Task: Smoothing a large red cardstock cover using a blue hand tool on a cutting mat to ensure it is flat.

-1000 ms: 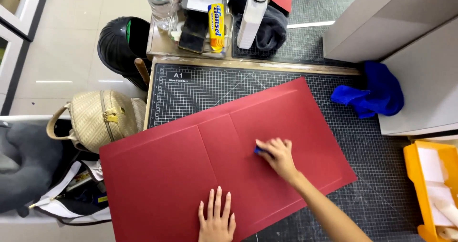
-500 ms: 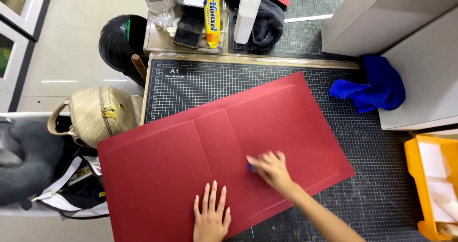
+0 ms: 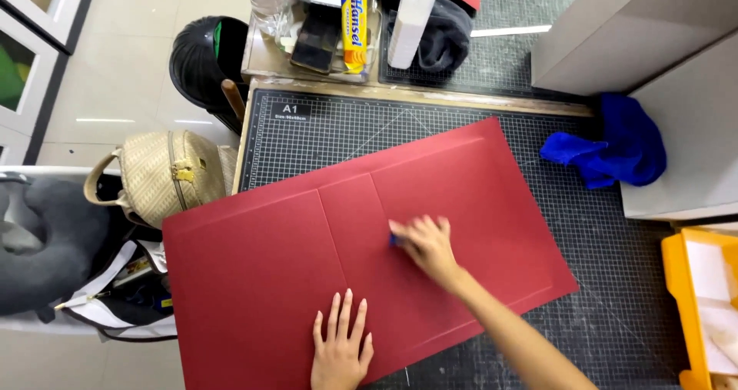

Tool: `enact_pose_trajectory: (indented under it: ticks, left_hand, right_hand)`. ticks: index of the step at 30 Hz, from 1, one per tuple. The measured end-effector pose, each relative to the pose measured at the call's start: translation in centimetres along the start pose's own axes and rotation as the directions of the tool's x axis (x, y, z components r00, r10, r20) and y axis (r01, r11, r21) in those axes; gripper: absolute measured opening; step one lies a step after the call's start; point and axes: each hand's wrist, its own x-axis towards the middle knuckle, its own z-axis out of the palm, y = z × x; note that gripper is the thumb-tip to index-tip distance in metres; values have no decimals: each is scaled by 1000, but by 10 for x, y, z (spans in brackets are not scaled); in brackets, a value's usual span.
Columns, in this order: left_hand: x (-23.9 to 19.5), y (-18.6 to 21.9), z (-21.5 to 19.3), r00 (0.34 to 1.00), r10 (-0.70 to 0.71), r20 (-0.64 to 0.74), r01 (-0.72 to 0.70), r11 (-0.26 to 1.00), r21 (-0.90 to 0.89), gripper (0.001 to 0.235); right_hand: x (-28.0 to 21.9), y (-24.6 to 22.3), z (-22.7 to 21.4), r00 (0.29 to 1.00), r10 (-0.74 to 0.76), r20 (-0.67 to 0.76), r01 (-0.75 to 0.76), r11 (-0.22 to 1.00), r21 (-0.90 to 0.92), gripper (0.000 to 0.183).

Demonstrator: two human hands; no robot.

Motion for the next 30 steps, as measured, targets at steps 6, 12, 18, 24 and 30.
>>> enact_pose_trajectory:
  ticks: [6, 12, 18, 24, 30]
  left_hand:
    - [-1, -1, 7, 1000, 3, -17, -3, 1000, 5, 63]
    - [3, -3, -5, 999, 23, 38, -22, 1000, -7, 66]
    - [2, -2, -6, 998, 16, 60, -12, 998, -61, 63]
    - [1, -2, -8, 997, 25, 68, -23, 1000, -20, 63]
    - [1, -2, -6, 998, 28, 53, -27, 999, -26, 65]
  right_hand:
    - [134, 38, 42, 993, 90, -69, -87, 995, 45, 35]
    - [117, 29, 27, 982, 177, 65, -184, 974, 131, 39]
    - [-40, -11, -29, 992, 12, 122, -24, 995, 97, 37]
    - [-153, -44, -65, 983, -58, 174, 31, 988, 155, 37]
    - [-122, -34, -51, 976, -3, 216, -21, 994, 107, 54]
